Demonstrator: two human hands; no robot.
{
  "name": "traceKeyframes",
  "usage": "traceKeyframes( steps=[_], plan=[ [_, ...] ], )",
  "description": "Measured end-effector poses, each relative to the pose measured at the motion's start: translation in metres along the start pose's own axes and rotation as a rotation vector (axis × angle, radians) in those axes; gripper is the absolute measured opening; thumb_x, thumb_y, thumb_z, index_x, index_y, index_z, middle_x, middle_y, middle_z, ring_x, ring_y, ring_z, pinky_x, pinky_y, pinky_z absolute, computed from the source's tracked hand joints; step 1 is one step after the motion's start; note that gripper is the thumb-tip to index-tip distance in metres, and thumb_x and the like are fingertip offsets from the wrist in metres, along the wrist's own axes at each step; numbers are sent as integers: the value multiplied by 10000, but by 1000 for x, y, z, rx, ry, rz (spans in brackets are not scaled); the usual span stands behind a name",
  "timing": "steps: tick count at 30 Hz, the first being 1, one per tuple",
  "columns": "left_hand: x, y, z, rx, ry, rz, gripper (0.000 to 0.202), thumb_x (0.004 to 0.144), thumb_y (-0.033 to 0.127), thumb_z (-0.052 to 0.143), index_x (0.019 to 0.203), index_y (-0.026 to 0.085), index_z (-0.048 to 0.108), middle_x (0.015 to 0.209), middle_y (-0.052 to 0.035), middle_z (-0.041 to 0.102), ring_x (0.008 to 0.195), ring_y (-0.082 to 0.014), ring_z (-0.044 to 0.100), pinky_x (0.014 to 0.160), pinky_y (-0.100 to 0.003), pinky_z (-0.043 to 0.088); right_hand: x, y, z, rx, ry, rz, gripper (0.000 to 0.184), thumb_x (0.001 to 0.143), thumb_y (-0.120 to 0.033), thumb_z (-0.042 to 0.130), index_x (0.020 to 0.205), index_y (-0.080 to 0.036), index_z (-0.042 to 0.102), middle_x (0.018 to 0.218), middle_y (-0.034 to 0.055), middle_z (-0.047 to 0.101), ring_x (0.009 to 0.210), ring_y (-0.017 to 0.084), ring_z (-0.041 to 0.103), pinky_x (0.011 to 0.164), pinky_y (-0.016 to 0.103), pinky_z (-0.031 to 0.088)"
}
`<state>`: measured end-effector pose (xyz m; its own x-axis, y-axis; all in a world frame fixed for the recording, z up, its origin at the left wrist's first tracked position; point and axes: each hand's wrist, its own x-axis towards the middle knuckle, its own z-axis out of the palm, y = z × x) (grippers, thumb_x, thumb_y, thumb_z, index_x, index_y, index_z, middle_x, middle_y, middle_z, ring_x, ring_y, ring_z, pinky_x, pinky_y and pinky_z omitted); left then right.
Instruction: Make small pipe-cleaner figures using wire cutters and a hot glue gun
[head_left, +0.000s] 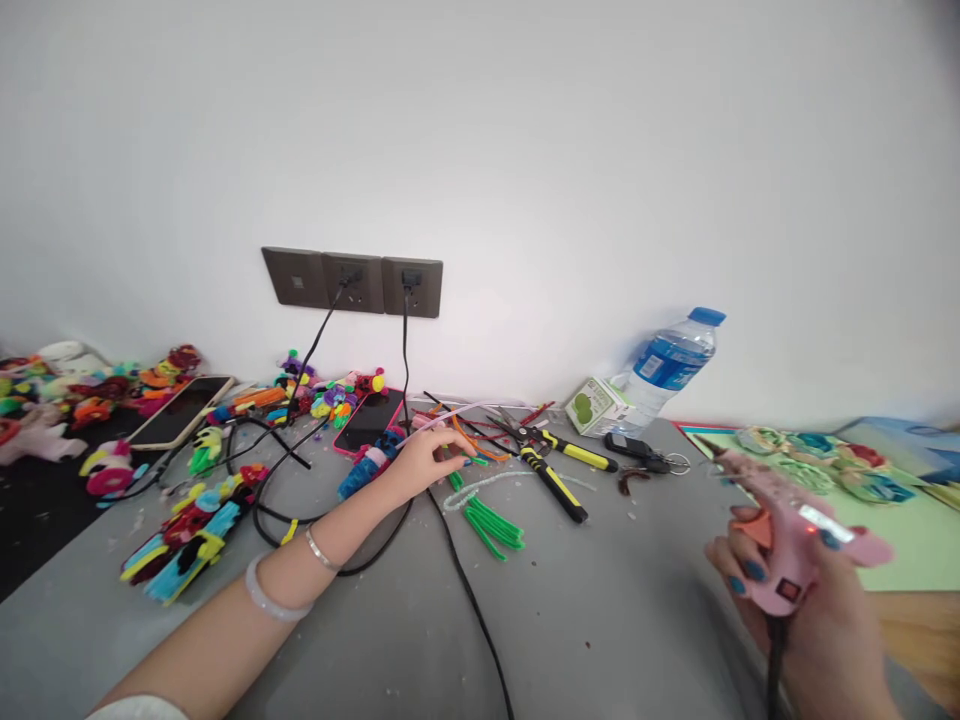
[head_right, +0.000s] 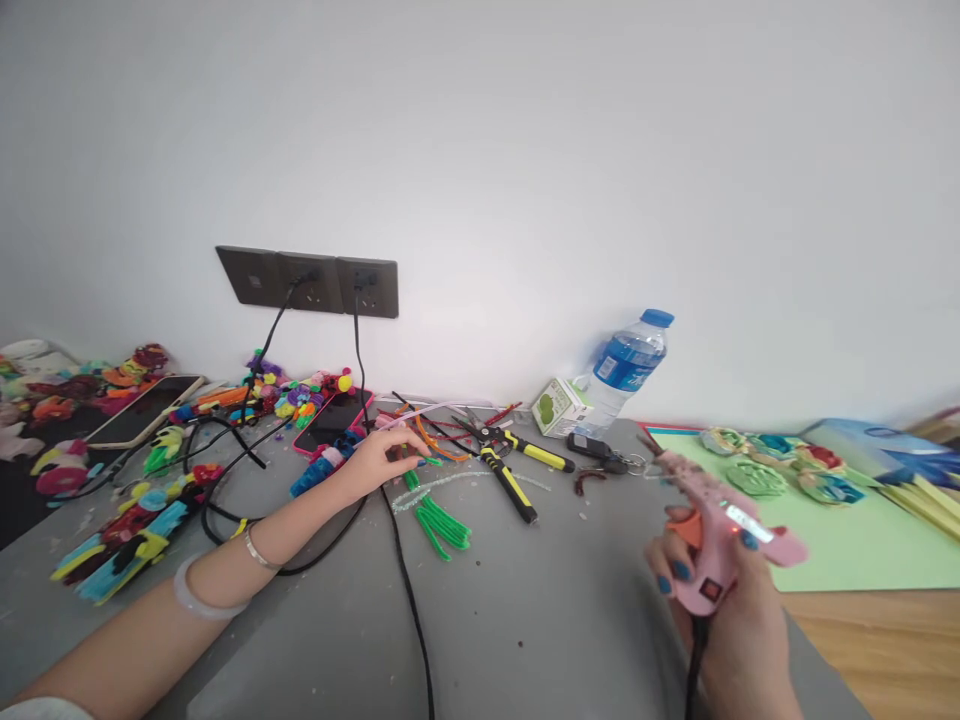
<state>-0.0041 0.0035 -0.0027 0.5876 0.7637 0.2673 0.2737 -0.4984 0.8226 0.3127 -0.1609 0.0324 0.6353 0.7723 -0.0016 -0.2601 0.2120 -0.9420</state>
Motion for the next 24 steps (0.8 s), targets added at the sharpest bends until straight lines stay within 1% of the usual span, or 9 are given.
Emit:
traceKeyframes(
  steps=[2,3,5,7,11,15,18,21,24],
  plan=[
    [-1,2,-1,88,-2,38,130,806,170,597,872,184,708,834,-35,705,706,-151,603,657,-262,482,-17,12,-10,-3,5,63,246,834,-470,534,776,-254,636,536,-18,337,424,129,303,369,296,240],
    [-2,2,-1,132,0,77,124,811,170,603,866,193,711,859,-40,707,809,-174,618,752,-292,489,-24,17,-14,-1,1,79,251,845,-484,521,794,-264,630,510,-28,314,414,131,298,371,290,244],
    [-3,3,-1,193,-24,140,123,820,173,606,862,208,716,905,-48,702,928,-197,615,876,-336,466,-35,26,-19,-9,-66,94,309,865,-534,473,825,-259,607,486,-38,310,399,124,297,380,275,258],
    [-4,4,-1,226,-11,140,148,847,191,581,891,215,720,934,-57,691,943,-199,607,881,-343,463,-39,31,-21,-30,-134,134,335,871,-549,450,845,-246,589,478,-41,330,391,123,316,390,272,274],
    [-4,4,-1,203,14,150,197,899,233,521,928,200,713,958,-75,691,953,-201,605,880,-346,468,-37,34,-21,-51,-221,146,353,874,-550,452,893,-223,582,497,-39,367,402,129,344,419,282,296],
    [-4,3,-1,210,24,143,197,906,234,507,935,188,695,970,-75,693,957,-199,612,894,-351,467,-33,34,-20,-50,-216,127,333,841,-538,535,933,-223,589,539,-34,407,446,134,385,436,273,308],
    [-5,4,-1,225,28,157,190,907,226,502,945,191,685,968,-71,689,949,-195,617,869,-340,482,-31,34,-23,-48,-220,128,349,806,-536,581,948,-218,606,571,-20,438,482,144,426,438,273,325],
    [-7,4,-1,260,36,225,193,919,227,489,977,197,670,1009,-72,690,996,-195,614,920,-352,473,-29,34,-26,-102,-243,149,372,784,-541,615,964,-216,614,610,-2,467,521,161,450,442,289,344],
    [-10,7,0,364,77,312,192,908,209,503,1023,183,654,1030,-87,690,1004,-208,613,915,-362,482,-30,34,-26,-140,-236,143,361,744,-543,647,929,-234,637,613,13,455,527,179,440,446,330,357]
  ],
)
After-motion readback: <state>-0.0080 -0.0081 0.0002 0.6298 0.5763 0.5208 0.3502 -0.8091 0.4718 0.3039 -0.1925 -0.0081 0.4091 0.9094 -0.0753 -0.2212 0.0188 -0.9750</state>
